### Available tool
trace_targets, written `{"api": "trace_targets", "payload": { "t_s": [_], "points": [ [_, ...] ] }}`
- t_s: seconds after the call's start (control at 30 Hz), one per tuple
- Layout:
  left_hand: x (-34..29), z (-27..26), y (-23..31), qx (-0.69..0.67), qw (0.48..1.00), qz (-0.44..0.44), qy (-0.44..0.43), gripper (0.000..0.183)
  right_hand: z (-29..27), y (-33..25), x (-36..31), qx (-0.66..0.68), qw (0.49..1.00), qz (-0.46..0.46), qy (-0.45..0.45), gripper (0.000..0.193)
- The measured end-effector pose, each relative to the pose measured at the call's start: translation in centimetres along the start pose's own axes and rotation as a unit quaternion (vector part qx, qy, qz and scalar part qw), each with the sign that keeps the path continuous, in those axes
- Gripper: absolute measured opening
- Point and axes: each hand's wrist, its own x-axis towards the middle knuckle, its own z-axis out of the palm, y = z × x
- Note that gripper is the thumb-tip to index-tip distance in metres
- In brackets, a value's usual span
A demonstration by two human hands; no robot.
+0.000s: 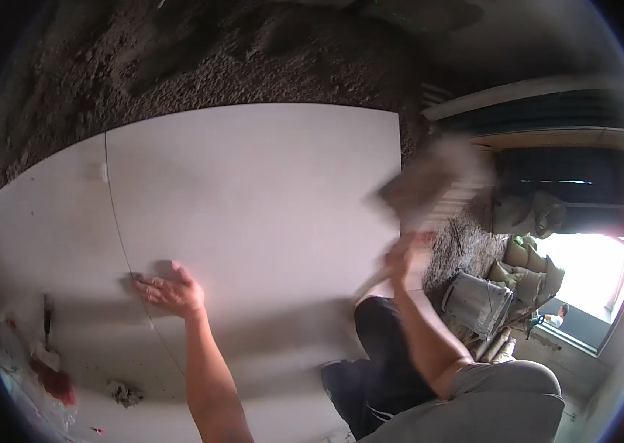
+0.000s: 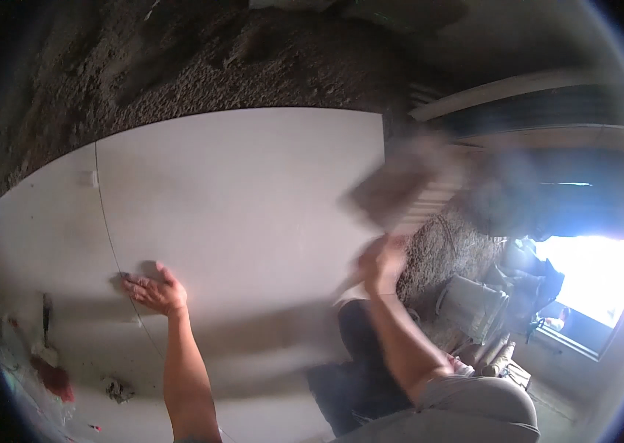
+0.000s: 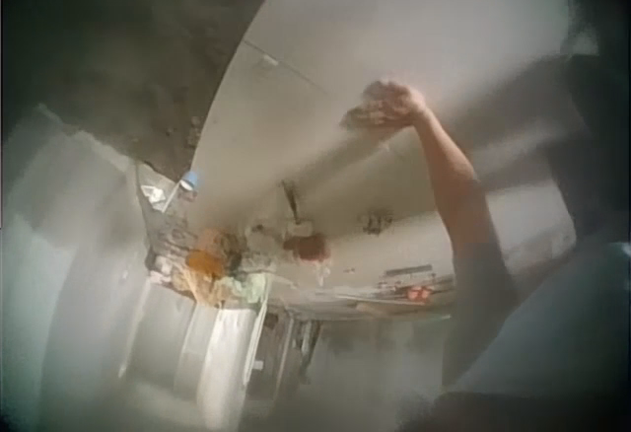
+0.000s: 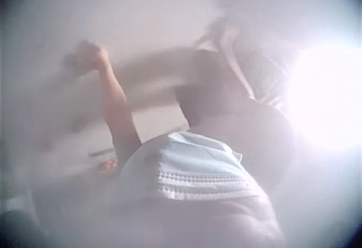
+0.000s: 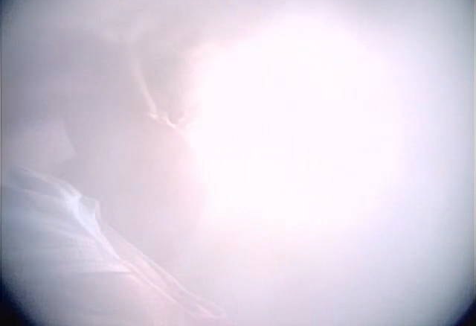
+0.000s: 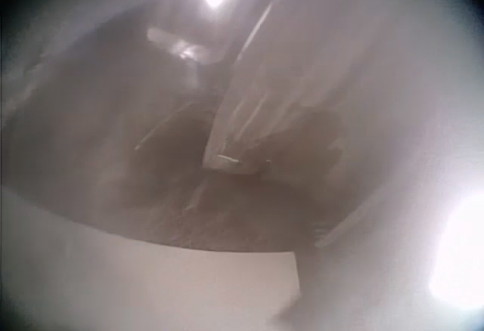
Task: The person kneels on the floor and uses a rubber mallet to tap a large white floor tile into place. They repeatedly strike the tile surface to ensure it is level and properly seated on the adhesive.
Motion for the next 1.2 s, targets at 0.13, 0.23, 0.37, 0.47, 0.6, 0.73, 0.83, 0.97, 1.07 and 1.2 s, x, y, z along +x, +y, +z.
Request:
{"api": "trace_targets", "payload": {
  "t_s": [0.13,0.23,0.37,0.47,0.6,0.73,0.83,0.97,1.07,1.2],
  "points": [
    [0.1,-0.6,-0.4,0.02,0.999,-0.01,-0.049,0.099,10.5,5.7,-5.3,0.069,0.913,0.139,-0.377,0.054],
    [0.0,-0.2,-0.4,0.008,1.0,0.018,-0.009,0.097,12.3,4.0,-5.3,-0.023,0.881,-0.068,-0.469,0.06],
    [-0.3,0.6,-0.1,0.023,0.998,0.057,0.028,0.099,8.9,-1.6,-0.2,-0.021,0.851,-0.026,-0.524,0.038],
    [-0.3,-0.1,0.2,0.0,0.999,-0.025,-0.021,0.098,-1.3,-5.9,3.7,-0.039,0.896,-0.042,-0.44,0.035],
    [0.1,-1.2,0.8,-0.026,0.998,-0.05,-0.029,0.1,-14.1,-7.6,5.8,0.329,0.871,-0.137,-0.338,0.047],
    [0.3,-1.9,1.0,-0.01,0.994,-0.065,-0.085,0.104,-5.8,0.8,2.6,0.243,0.961,-0.065,-0.11,0.039],
    [0.6,-2.0,1.0,-0.009,0.991,-0.076,-0.107,0.103,7.4,5.1,-1.2,0.052,0.924,0.103,-0.364,0.041],
    [0.5,-1.8,0.7,-0.036,0.999,-0.027,-0.018,0.104,14.4,-3.3,-3.9,-0.079,0.831,-0.105,-0.541,0.053],
    [0.4,-1.9,0.5,-0.006,0.999,-0.028,-0.035,0.106,8.2,-12.4,-4.5,-0.086,0.803,-0.103,-0.581,0.033],
    [0.5,-2.1,0.8,-0.03,0.998,-0.041,-0.044,0.106,-0.3,-10.3,-5.8,0.14,0.804,-0.328,-0.476,0.049]
  ]
}}
